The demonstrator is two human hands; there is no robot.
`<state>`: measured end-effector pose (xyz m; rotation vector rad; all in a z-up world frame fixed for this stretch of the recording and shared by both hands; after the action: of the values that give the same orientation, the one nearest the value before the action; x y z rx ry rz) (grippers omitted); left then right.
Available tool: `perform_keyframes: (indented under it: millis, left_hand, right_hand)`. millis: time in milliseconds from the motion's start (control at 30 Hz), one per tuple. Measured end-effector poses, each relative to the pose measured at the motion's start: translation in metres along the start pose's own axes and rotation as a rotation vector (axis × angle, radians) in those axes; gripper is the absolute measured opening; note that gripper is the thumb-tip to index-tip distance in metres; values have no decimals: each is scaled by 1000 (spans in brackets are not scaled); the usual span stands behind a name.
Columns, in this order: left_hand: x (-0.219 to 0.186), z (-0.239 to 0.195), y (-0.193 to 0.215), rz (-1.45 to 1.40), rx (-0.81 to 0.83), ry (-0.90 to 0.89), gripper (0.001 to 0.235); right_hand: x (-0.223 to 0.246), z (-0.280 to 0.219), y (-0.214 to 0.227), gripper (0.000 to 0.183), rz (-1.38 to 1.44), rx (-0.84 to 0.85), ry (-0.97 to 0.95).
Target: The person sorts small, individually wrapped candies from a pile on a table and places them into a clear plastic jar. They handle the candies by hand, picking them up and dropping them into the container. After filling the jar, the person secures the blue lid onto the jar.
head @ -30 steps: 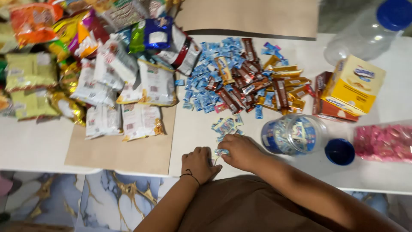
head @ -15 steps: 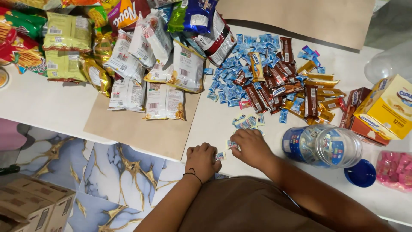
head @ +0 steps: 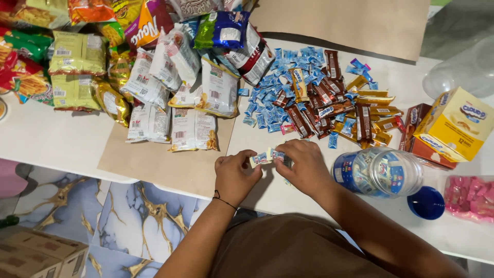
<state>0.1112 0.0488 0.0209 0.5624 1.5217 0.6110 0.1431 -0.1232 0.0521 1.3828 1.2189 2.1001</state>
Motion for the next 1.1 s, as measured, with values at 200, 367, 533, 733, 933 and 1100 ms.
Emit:
perform_keyframes:
  millis: [200,367,533,733,933,1100]
  left_hand:
    - [-24,8,-6,-59,-4,-87,33]
    - [-104,18,11,-100,-50,-405,33]
    - [-169,19,2,-179,-15,-627,37]
    - [-214,16,-41,-222,152,-734,40]
    - [-228,15,-66,-222,215,-765,38]
    - [-229,14,-74,-225,230,-740,36]
  right_hand:
    - [8,-11,36,27,39,-84,-42]
    - [26,-41,114,28,56,-335,-27]
    - [9,-89,178,28,-33,-530,-123]
    - [-28,-145,195,29,-146,-642,-321]
    - [-40,-169,197,29,-148,-660,-404]
    - [-39,-173,207,30,-152,-680,-413]
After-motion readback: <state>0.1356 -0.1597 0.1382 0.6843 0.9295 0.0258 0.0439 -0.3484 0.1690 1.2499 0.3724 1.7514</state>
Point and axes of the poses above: each hand's wrist, its own z-axis towards the middle knuckle, its own y-axis out of the back of the hand, x = y × z, the point moved 10 cm from there along z, towards the middle knuckle, and after that the axes turned 3 degrees about x, right-handed, at the moved point
